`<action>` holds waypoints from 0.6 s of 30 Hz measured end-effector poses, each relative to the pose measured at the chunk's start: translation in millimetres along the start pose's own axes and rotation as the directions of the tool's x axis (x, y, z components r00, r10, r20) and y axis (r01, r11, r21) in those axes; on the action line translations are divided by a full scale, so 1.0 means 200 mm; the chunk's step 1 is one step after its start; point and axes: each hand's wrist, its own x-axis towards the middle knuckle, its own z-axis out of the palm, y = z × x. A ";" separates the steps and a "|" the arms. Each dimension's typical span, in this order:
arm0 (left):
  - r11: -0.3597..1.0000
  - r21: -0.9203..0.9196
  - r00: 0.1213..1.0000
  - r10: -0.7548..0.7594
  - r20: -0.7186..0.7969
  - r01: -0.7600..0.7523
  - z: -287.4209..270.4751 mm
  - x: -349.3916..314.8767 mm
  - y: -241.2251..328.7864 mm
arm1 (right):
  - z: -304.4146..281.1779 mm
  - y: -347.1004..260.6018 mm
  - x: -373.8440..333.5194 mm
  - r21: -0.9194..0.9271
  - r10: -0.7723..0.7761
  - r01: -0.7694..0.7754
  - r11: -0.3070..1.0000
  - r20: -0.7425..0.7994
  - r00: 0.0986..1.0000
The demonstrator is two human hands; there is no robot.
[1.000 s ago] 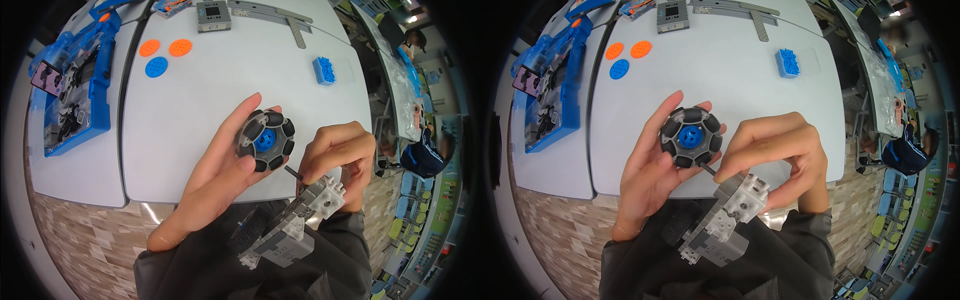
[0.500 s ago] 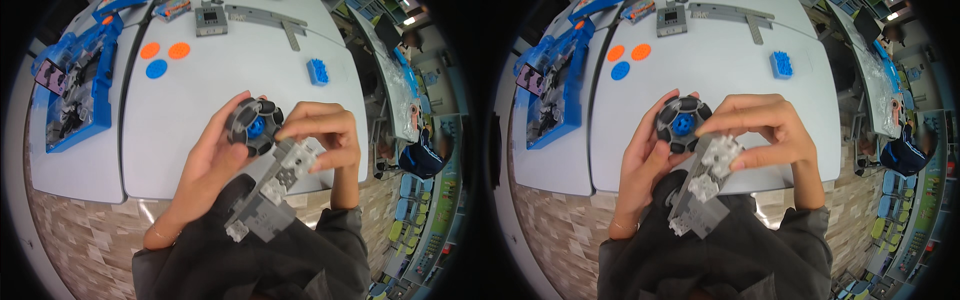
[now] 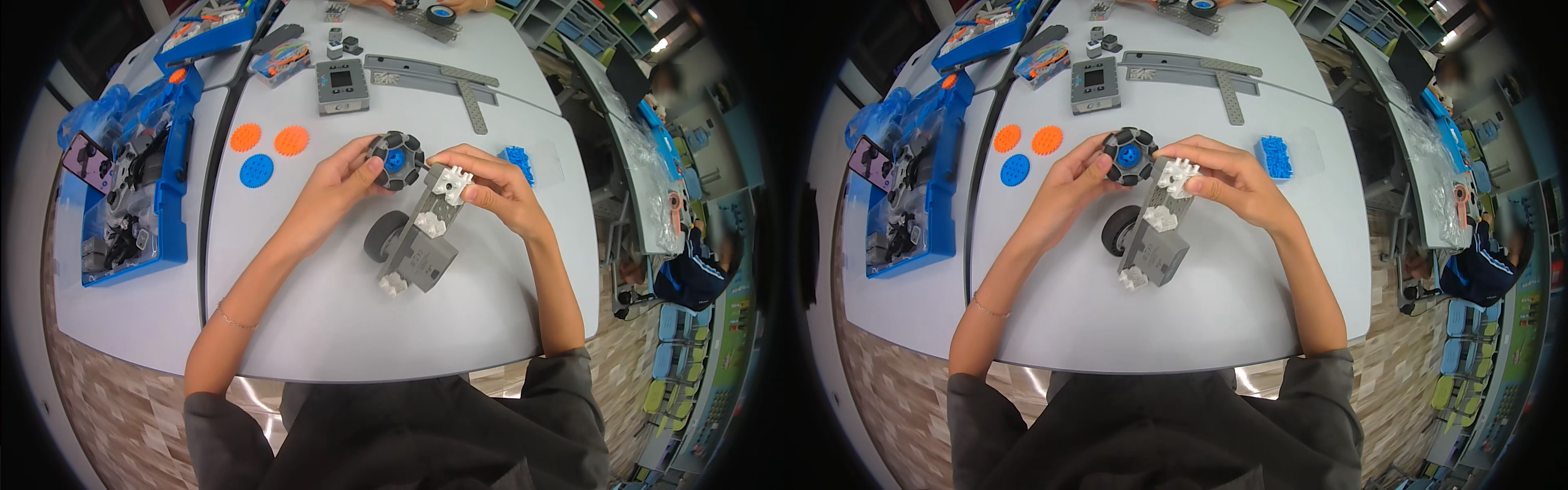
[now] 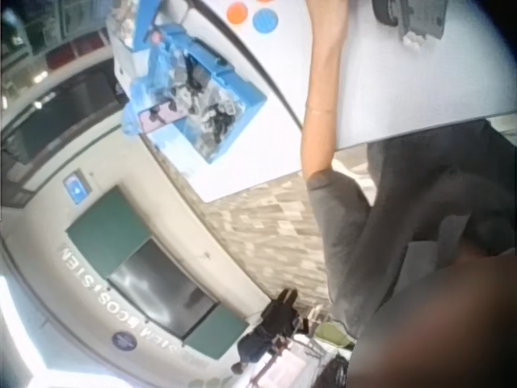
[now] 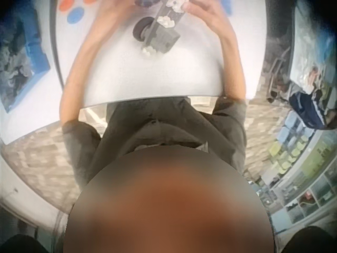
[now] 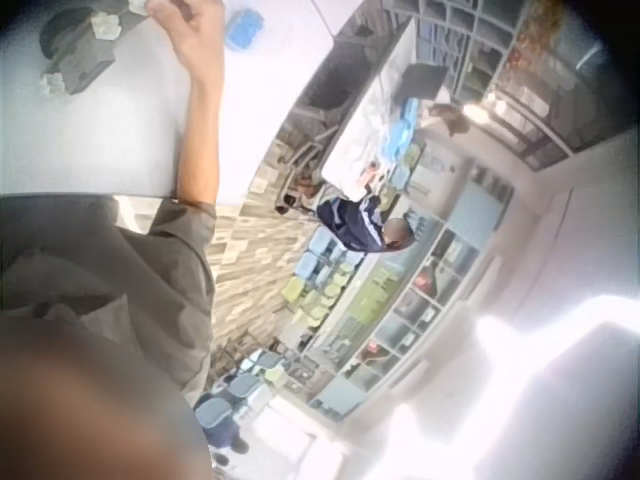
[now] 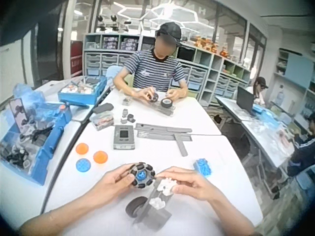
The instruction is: The person assembles a small wheeled robot using modular plastic parts. They attach wheels to a motorized chassis, connect structural beams, and repeatedly adjust the assembly on the table. The person also picks up and places a smartphone on the table during the process.
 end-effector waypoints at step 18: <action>0.993 0.102 0.995 0.072 -0.068 -0.064 0.07 -0.02 -0.02 | 0.04 -0.04 0.04 -0.206 -0.001 0.006 0.979 0.024 1.000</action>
